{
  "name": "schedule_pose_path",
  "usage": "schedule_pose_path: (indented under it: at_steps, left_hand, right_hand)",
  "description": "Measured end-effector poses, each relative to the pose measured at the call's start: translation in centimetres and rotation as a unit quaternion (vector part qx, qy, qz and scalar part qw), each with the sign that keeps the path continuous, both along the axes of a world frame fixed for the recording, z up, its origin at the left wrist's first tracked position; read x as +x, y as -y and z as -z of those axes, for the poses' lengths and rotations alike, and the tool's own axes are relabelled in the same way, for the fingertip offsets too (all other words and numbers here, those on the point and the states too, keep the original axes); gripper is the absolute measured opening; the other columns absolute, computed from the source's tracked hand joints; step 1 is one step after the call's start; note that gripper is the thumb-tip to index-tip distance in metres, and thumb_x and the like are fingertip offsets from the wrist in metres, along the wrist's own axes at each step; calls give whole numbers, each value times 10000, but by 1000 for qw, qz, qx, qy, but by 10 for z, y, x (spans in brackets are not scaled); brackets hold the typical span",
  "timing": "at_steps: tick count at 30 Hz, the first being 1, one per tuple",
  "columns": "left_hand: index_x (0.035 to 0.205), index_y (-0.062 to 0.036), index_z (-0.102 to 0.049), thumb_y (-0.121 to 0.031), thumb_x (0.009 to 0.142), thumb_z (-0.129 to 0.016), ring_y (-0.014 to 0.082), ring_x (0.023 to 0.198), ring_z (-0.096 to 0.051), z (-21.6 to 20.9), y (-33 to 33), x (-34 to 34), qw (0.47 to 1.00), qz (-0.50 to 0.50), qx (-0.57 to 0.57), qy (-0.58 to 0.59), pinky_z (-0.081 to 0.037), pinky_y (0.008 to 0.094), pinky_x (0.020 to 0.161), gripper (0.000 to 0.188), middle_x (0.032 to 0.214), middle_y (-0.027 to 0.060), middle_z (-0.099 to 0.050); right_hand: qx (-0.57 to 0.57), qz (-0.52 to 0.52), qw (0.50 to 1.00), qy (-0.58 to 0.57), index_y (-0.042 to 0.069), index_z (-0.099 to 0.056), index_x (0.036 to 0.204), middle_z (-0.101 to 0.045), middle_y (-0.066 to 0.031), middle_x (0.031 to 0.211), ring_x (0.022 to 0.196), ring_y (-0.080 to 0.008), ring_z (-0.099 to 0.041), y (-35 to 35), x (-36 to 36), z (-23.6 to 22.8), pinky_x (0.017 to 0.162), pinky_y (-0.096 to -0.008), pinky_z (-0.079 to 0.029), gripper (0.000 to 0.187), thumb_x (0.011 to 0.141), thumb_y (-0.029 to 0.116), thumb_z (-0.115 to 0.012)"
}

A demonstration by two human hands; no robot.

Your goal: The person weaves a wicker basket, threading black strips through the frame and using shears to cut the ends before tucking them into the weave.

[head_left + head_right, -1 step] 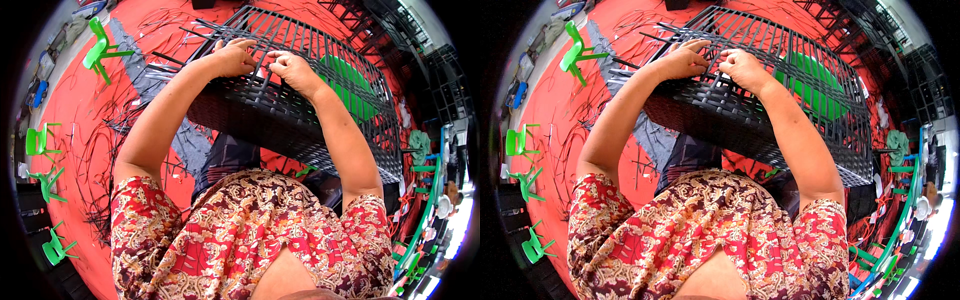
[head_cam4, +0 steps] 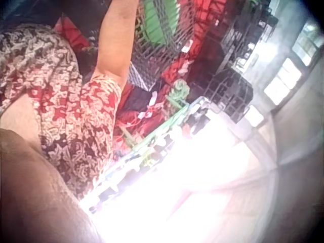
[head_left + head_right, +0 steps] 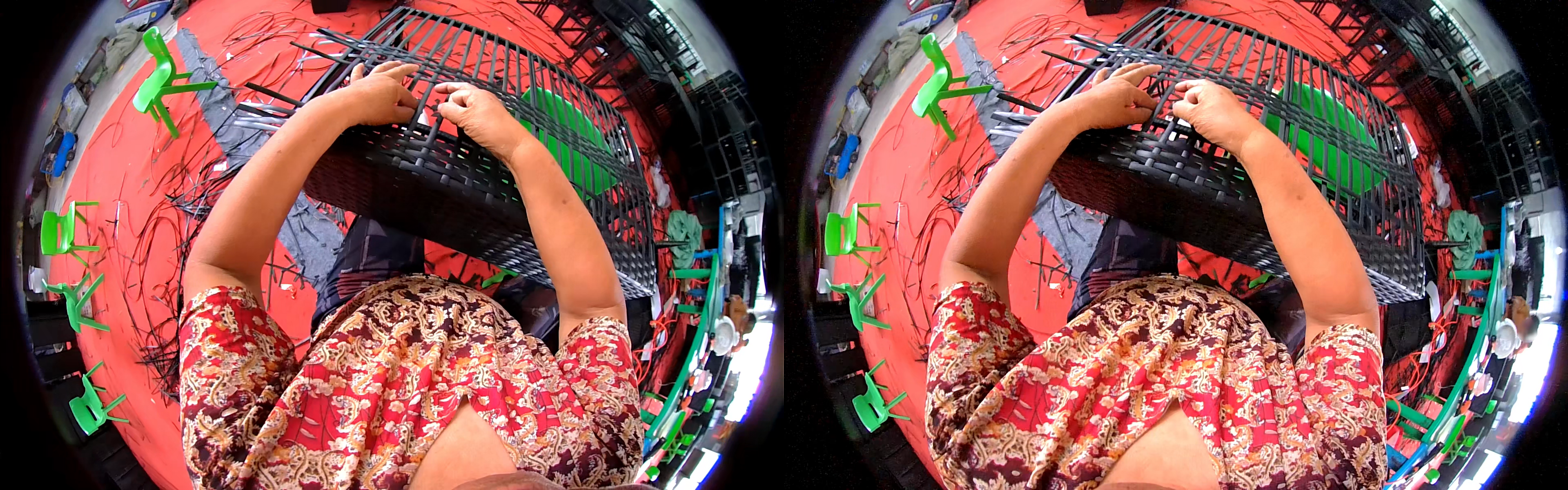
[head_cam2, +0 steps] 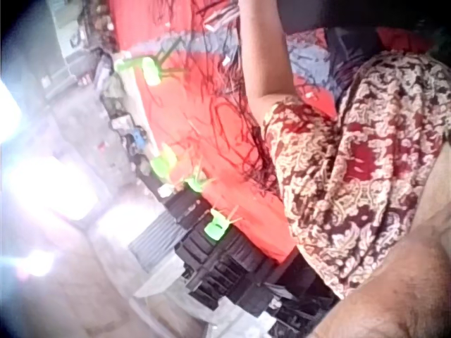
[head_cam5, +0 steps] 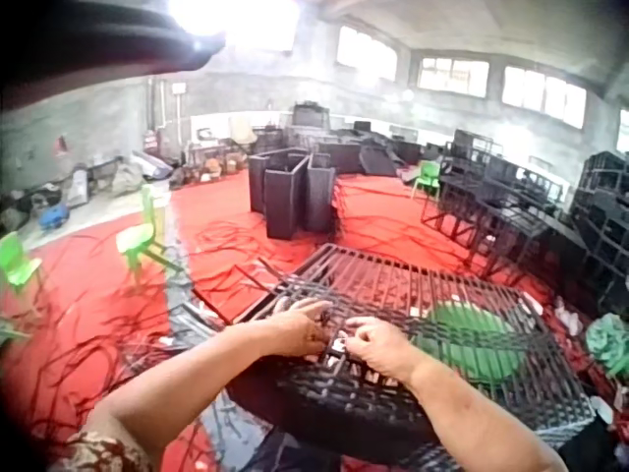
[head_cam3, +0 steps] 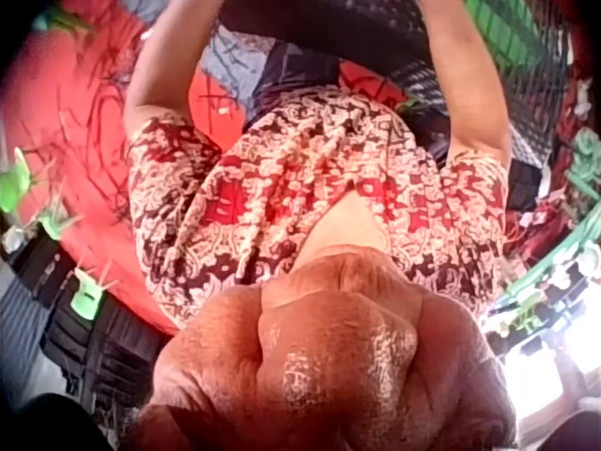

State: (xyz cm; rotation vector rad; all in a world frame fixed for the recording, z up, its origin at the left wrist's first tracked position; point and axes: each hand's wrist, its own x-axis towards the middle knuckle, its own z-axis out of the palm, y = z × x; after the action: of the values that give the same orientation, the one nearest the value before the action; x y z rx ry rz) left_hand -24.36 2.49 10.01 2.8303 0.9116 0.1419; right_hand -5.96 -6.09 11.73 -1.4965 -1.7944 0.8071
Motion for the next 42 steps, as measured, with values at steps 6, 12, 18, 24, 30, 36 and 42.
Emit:
schedule_pose_path:
  at_steps: [6,12,18,24,30,36,42]
  left_hand:
    - [980,-224,-656,-282,787,-593,230,1343,-184,-4,-4,-4,994,45,-52,90,-140,572,1013,211,1445,72,-223]
    - [854,-39,-659,-110,736,-623,91,771,-553,-7,-17,-1,953,163,-156,203,-454,259,624,142,1274,95,-429]
    - [778,10,-620,-65,731,-601,122,965,-488,-15,-7,-13,873,121,-350,317,-387,263,812,91,1238,63,-465]
    - [705,13,-574,-45,727,-583,135,984,-488,-24,-13,-40,900,69,-283,324,-376,258,807,63,1205,85,-513]
    - [869,-30,-657,-123,729,-630,229,1068,-496,-28,-21,-48,963,78,-107,235,-391,314,872,170,1263,127,-470]
    - [922,-159,-687,-211,748,-627,317,1248,-338,1,-22,-44,990,33,54,126,-276,399,1015,192,1370,142,-346]
    - [1029,-198,-660,-231,767,-614,286,1319,-234,9,-31,-44,982,57,-4,180,-180,404,1063,268,1415,144,-272]
  right_hand:
    - [39,-28,975,219,26,-628,761,-447,-163,1250,1163,-302,-406,1,-9,-7,979,-369,-306,271,832,283,-580]
    - [97,-24,965,242,30,-654,780,-497,-168,1200,1119,-307,-456,-2,-6,-7,947,-375,-351,294,807,318,-601]
    - [166,33,967,188,62,-670,828,-491,-190,1223,1155,-321,-441,-16,6,-20,962,-396,-340,271,791,323,-607]
    - [44,-122,966,224,43,-647,911,-434,-174,1283,1188,-277,-403,-28,-37,-38,955,-325,-328,282,849,304,-559]
    - [5,-59,998,20,-31,-603,753,-473,-138,1245,1169,-203,-399,-17,-41,-21,940,-309,-322,330,865,275,-550]
    - [0,-51,998,37,-13,-539,625,-477,-173,1226,1127,-187,-437,-11,-40,-17,900,-292,-349,283,828,185,-551]
    - [-15,-36,998,55,-19,-573,664,-480,-180,1224,1128,-201,-441,-14,-45,-17,907,-283,-354,254,817,183,-565]
